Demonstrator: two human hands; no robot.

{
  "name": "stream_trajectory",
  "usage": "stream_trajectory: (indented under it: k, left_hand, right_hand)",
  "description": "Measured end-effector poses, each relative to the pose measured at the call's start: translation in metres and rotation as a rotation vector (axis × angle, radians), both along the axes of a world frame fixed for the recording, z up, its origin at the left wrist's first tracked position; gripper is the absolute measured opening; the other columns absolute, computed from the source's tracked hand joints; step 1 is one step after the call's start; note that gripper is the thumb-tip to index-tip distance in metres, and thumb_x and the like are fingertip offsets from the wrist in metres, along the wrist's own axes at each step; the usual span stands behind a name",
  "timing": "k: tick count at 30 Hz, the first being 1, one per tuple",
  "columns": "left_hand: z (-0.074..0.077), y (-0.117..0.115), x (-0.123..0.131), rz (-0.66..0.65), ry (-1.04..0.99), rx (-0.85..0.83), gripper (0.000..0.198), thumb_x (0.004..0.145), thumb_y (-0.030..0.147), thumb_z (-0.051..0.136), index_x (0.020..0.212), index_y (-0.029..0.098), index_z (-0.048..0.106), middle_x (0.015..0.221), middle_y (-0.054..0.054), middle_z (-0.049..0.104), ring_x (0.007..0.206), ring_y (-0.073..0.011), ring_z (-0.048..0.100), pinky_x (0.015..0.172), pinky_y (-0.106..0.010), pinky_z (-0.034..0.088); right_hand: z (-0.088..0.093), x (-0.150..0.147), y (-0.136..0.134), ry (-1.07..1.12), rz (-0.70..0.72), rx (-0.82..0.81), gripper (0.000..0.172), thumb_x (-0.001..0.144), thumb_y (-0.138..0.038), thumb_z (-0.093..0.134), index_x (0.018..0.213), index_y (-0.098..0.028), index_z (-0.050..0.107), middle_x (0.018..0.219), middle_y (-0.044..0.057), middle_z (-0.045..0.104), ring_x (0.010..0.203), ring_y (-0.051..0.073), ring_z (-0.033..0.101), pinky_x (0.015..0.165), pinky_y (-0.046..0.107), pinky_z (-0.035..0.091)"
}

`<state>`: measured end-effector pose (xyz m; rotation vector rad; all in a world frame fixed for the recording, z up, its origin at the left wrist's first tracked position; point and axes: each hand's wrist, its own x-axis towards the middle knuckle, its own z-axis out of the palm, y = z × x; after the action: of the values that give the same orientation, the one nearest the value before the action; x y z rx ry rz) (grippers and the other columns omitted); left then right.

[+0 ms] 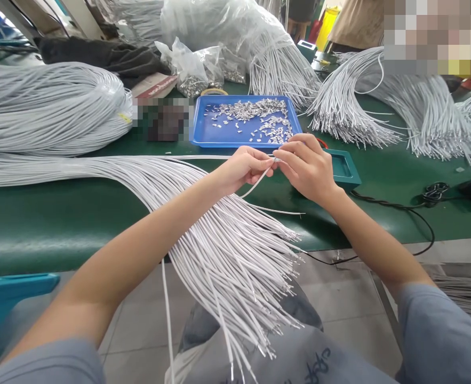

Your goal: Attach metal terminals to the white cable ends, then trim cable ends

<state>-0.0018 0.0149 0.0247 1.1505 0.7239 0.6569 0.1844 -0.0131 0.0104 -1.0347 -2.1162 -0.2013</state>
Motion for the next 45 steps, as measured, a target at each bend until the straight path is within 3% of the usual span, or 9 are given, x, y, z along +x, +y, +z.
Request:
stream_trajectory:
  k: [7, 10, 16, 20, 23, 28, 35, 38, 45]
  left_hand:
    - [0.002, -0.002, 0.0, -0.056, 0.007, 0.02, 0.02, 0.075, 0.021, 0.078, 0.062, 0.01, 0.068, 0.057, -0.002, 0.061, 0.036, -0.0019, 0.04, 0.034, -0.017, 0.028]
    - [0.001, -0.005, 0.002, -0.048, 0.053, 0.223, 0.019, 0.079, 0.025, 0.074, 0.066, 0.012, 0.068, 0.06, -0.002, 0.063, 0.041, -0.0046, 0.045, 0.04, -0.019, 0.036]
    - [-0.019, 0.005, -0.007, 0.317, 0.195, 1.253, 0.017, 0.085, 0.028, 0.064, 0.071, 0.02, 0.069, 0.072, -0.003, 0.068, 0.074, -0.0145, 0.063, 0.075, -0.029, 0.05]
    - [-0.032, 0.012, -0.011, 0.357, 0.149, 1.494, 0.019, 0.089, 0.024, 0.056, 0.078, 0.022, 0.07, 0.076, -0.002, 0.069, 0.07, -0.0123, 0.062, 0.07, -0.026, 0.048]
    - [-0.033, 0.01, -0.004, 0.463, 0.106, 1.301, 0.015, 0.087, 0.019, 0.057, 0.081, 0.018, 0.07, 0.075, -0.003, 0.067, 0.063, -0.0103, 0.06, 0.064, -0.023, 0.048]
    - [-0.033, 0.011, 0.008, 0.379, 0.204, 0.672, 0.032, 0.082, 0.005, 0.055, 0.11, 0.013, 0.067, 0.066, 0.003, 0.062, 0.05, -0.0068, 0.06, 0.054, -0.018, 0.05]
    - [-0.032, 0.017, 0.011, 0.271, 0.302, 0.407, 0.026, 0.082, -0.001, 0.055, 0.105, 0.009, 0.065, 0.063, 0.003, 0.062, 0.05, -0.0089, 0.063, 0.052, -0.017, 0.051]
    - [-0.032, 0.016, 0.012, 0.236, 0.284, 0.354, 0.029, 0.082, -0.003, 0.052, 0.106, 0.01, 0.062, 0.062, 0.004, 0.06, 0.05, -0.0087, 0.063, 0.053, -0.017, 0.051]
    - [-0.038, 0.017, 0.013, 0.184, 0.263, 0.291, 0.034, 0.079, -0.008, 0.049, 0.105, 0.01, 0.061, 0.059, 0.006, 0.058, 0.048, -0.0084, 0.062, 0.051, -0.017, 0.05]
  right_hand:
    - [0.0, -0.004, -0.003, 0.09, -0.016, 0.065, 0.02, 0.092, -0.027, 0.054, 0.073, -0.027, 0.061, 0.09, 0.003, 0.068, 0.099, 0.022, 0.059, 0.082, 0.042, 0.052]
    - [0.0, -0.011, -0.009, 0.286, -0.04, -0.009, 0.018, 0.088, -0.028, 0.057, 0.07, -0.024, 0.059, 0.086, 0.004, 0.064, 0.09, 0.021, 0.057, 0.076, 0.04, 0.051]
    - [0.01, -0.027, -0.024, 0.914, 0.237, -0.92, 0.019, 0.076, -0.037, 0.065, 0.07, -0.02, 0.058, 0.078, 0.001, 0.054, 0.069, 0.011, 0.047, 0.054, 0.024, 0.039]
    - [0.01, -0.033, -0.027, 1.146, 0.357, -1.261, 0.025, 0.069, -0.04, 0.07, 0.071, -0.019, 0.057, 0.079, 0.001, 0.053, 0.071, 0.011, 0.048, 0.051, 0.022, 0.036]
    - [0.011, -0.029, -0.025, 1.026, 0.215, -1.035, 0.022, 0.077, -0.039, 0.065, 0.071, -0.019, 0.057, 0.075, 0.001, 0.053, 0.067, 0.011, 0.048, 0.05, 0.023, 0.036]
    - [0.02, -0.01, -0.012, 0.216, -0.297, -0.293, 0.013, 0.087, -0.02, 0.058, 0.088, -0.019, 0.071, 0.102, 0.01, 0.066, 0.104, 0.025, 0.056, 0.078, 0.036, 0.05]
    - [0.025, 0.011, 0.021, -0.411, -0.406, -0.671, 0.024, 0.089, -0.023, 0.061, 0.107, -0.019, 0.076, 0.118, 0.009, 0.071, 0.11, 0.027, 0.061, 0.096, 0.038, 0.045]
    - [0.028, 0.008, 0.023, -0.539, -0.428, -0.686, 0.037, 0.086, -0.03, 0.065, 0.119, -0.015, 0.07, 0.127, 0.012, 0.067, 0.117, 0.03, 0.057, 0.094, 0.038, 0.044]
    - [0.027, 0.002, 0.016, -0.688, -0.431, -0.63, 0.03, 0.089, -0.031, 0.054, 0.101, -0.011, 0.073, 0.116, 0.015, 0.07, 0.114, 0.031, 0.057, 0.088, 0.039, 0.038]
